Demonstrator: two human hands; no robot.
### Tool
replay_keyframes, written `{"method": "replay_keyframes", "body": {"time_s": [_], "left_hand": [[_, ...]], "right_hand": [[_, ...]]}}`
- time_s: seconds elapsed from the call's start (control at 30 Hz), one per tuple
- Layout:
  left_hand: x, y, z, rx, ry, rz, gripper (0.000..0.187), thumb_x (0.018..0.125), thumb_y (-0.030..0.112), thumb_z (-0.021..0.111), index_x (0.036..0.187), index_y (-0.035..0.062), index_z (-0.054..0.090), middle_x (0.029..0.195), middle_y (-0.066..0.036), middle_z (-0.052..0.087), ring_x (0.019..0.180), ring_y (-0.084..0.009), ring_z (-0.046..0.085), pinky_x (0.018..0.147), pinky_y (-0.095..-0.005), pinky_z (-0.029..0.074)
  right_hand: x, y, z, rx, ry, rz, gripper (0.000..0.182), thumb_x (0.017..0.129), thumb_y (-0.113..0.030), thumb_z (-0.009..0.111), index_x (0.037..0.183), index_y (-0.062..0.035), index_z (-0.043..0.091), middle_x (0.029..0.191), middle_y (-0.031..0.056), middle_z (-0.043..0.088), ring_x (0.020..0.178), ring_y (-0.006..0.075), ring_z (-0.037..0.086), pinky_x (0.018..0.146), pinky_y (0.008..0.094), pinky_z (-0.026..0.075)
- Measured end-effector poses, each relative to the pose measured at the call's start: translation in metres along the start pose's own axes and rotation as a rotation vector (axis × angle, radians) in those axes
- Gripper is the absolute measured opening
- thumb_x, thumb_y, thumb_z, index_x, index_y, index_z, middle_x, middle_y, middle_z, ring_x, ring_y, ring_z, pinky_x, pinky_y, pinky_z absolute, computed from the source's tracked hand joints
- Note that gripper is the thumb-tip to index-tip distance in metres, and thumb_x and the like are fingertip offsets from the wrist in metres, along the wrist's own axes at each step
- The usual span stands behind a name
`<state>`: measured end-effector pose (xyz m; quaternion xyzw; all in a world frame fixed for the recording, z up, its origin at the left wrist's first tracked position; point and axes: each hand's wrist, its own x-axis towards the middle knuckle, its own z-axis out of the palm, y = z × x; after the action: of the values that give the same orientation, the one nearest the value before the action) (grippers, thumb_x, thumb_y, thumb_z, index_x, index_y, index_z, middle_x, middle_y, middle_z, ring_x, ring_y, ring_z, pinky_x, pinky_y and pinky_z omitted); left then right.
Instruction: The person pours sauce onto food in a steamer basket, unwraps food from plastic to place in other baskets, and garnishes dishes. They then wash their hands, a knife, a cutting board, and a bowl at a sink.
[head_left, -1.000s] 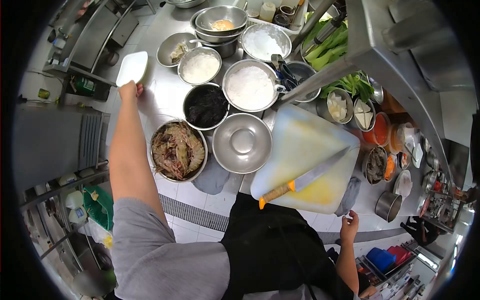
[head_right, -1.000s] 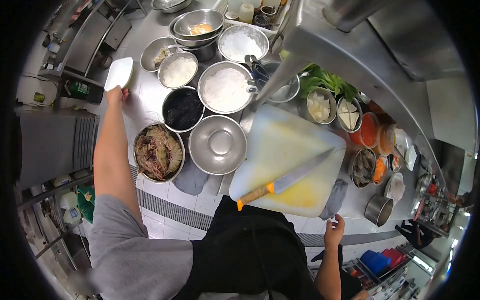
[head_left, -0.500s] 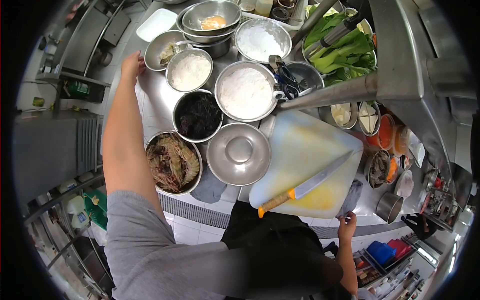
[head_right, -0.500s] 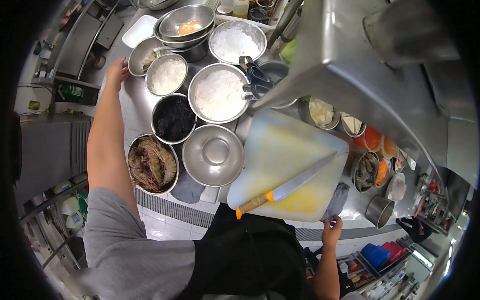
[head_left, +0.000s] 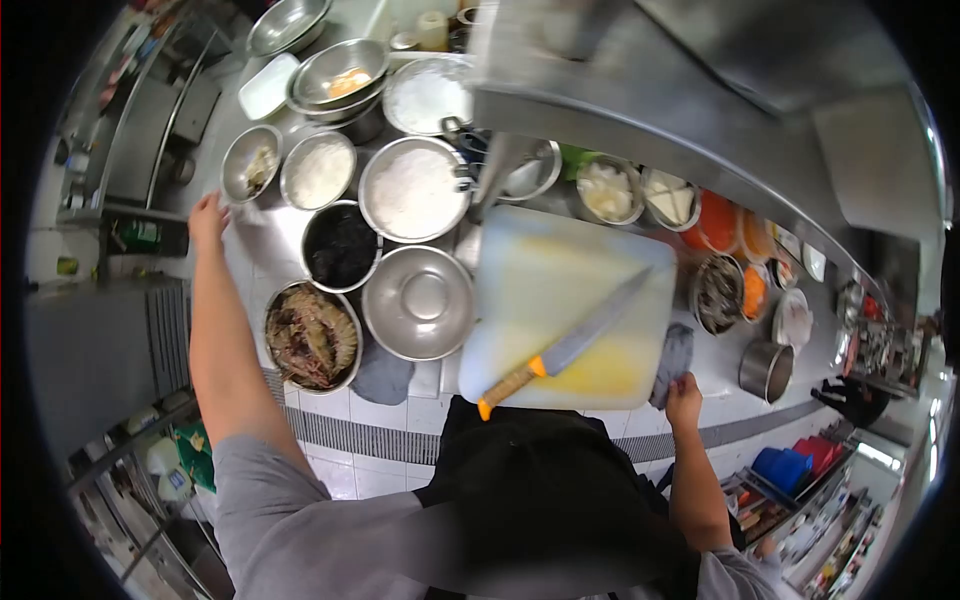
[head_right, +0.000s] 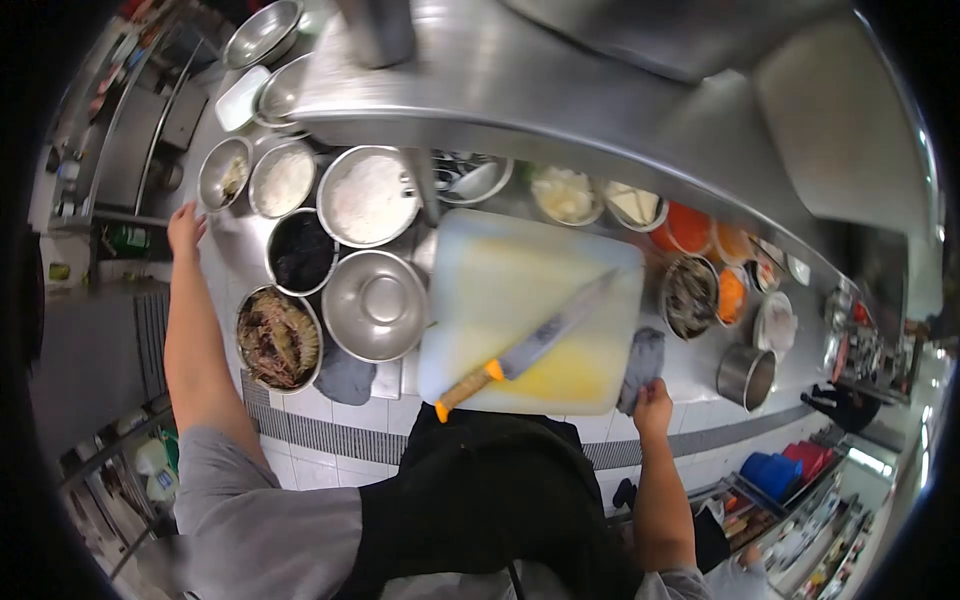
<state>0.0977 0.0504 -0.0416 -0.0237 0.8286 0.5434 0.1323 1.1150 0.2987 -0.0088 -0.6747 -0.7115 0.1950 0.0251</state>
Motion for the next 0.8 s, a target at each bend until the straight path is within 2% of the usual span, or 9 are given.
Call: {"method": "replay_keyframes", "body": {"time_s": [0.17, 0.23, 0.37, 0.43, 0.5, 0.63, 0.73, 0.77, 0.8], "left_hand": [[-0.064, 0.015, -0.031, 0.042, 0.021, 0.366, 0.045, 0.100, 0.030, 0.070, 0.135, 0.0042, 0.062, 0.121, -0.006, 0.070, 0.109, -0.0158, 0.068, 0.088, -0.0308, 0.053], [-0.156, 0.044, -0.022, 0.057, 0.048, 0.578, 0.033, 0.103, 0.023, 0.067, 0.129, 0.0021, 0.065, 0.118, -0.007, 0.070, 0.105, -0.0157, 0.067, 0.088, -0.0307, 0.053], [-0.391, 0.072, 0.024, 0.190, 0.059, 0.902, 0.018, 0.103, 0.012, 0.063, 0.116, 0.0005, 0.069, 0.109, -0.011, 0.073, 0.098, -0.0197, 0.068, 0.088, -0.0333, 0.054], [-0.510, 0.061, 0.063, 0.440, -0.192, 1.073, 0.020, 0.090, 0.005, 0.072, 0.110, 0.0052, 0.071, 0.103, -0.012, 0.073, 0.095, -0.0267, 0.071, 0.085, -0.0345, 0.055], [-0.595, 0.029, 0.097, 0.618, -0.493, 0.940, 0.041, 0.081, 0.014, 0.081, 0.119, 0.0075, 0.068, 0.118, -0.015, 0.070, 0.112, -0.0344, 0.066, 0.096, -0.0437, 0.053], [-0.669, -0.032, 0.120, 0.861, -0.542, 0.755, 0.056, 0.082, 0.015, 0.078, 0.134, 0.0075, 0.059, 0.122, -0.017, 0.067, 0.116, -0.0378, 0.063, 0.097, -0.0482, 0.052], [-0.684, -0.054, 0.110, 0.862, -0.514, 0.678, 0.055, 0.080, 0.018, 0.077, 0.131, 0.0058, 0.061, 0.121, -0.019, 0.068, 0.110, -0.0388, 0.065, 0.093, -0.0486, 0.053], [-0.692, -0.058, 0.104, 0.866, -0.502, 0.684, 0.055, 0.080, 0.018, 0.077, 0.131, 0.0058, 0.061, 0.121, -0.019, 0.068, 0.110, -0.0388, 0.065, 0.093, -0.0486, 0.053], [-0.704, -0.051, 0.095, 0.841, -0.604, 0.549, 0.053, 0.081, 0.018, 0.075, 0.130, 0.0038, 0.061, 0.115, -0.020, 0.070, 0.105, -0.0399, 0.067, 0.090, -0.0483, 0.053]], "right_hand": [[0.009, -0.035, -0.024, 0.011, 0.224, -0.280, 0.014, 0.084, -0.005, 0.068, 0.096, -0.0029, 0.060, 0.109, 0.0197, 0.066, 0.101, 0.0392, 0.063, 0.086, 0.0472, 0.050], [0.010, -0.042, -0.014, 0.008, 0.252, -0.484, 0.039, 0.085, -0.008, 0.069, 0.123, -0.0038, 0.064, 0.125, 0.0198, 0.060, 0.113, 0.0406, 0.057, 0.104, 0.0503, 0.046], [0.022, -0.009, 0.011, -0.054, 0.156, -0.503, 0.047, 0.088, -0.013, 0.069, 0.133, -0.0064, 0.062, 0.131, 0.0204, 0.057, 0.117, 0.0417, 0.054, 0.103, 0.0505, 0.045], [0.031, -0.003, 0.013, -0.064, 0.196, -0.577, 0.050, 0.087, -0.017, 0.069, 0.135, -0.0072, 0.062, 0.132, 0.0202, 0.056, 0.120, 0.0423, 0.052, 0.104, 0.0524, 0.044], [0.024, -0.003, 0.005, -0.032, 0.299, -0.725, 0.052, 0.085, -0.021, 0.071, 0.135, -0.0076, 0.063, 0.132, 0.0188, 0.056, 0.122, 0.0424, 0.051, 0.104, 0.0555, 0.042], [0.029, 0.011, 0.006, 0.048, 0.302, -0.852, 0.051, 0.083, -0.020, 0.069, 0.132, -0.0051, 0.063, 0.128, 0.0199, 0.059, 0.120, 0.0421, 0.053, 0.103, 0.0542, 0.044], [0.051, 0.031, -0.005, 0.460, -0.292, -0.466, 0.044, 0.084, -0.016, 0.061, 0.125, -0.0004, 0.063, 0.118, 0.0191, 0.066, 0.108, 0.0348, 0.063, 0.098, 0.0473, 0.051], [0.048, 0.038, -0.013, 0.469, -0.290, -0.475, 0.044, 0.084, -0.016, 0.061, 0.125, -0.0004, 0.063, 0.118, 0.0191, 0.066, 0.108, 0.0348, 0.063, 0.098, 0.0473, 0.051], [0.045, 0.045, -0.019, 0.978, -0.547, -0.218, 0.046, 0.085, -0.018, 0.059, 0.127, -0.0006, 0.062, 0.120, 0.0170, 0.066, 0.110, 0.0342, 0.064, 0.099, 0.0482, 0.051]]}}
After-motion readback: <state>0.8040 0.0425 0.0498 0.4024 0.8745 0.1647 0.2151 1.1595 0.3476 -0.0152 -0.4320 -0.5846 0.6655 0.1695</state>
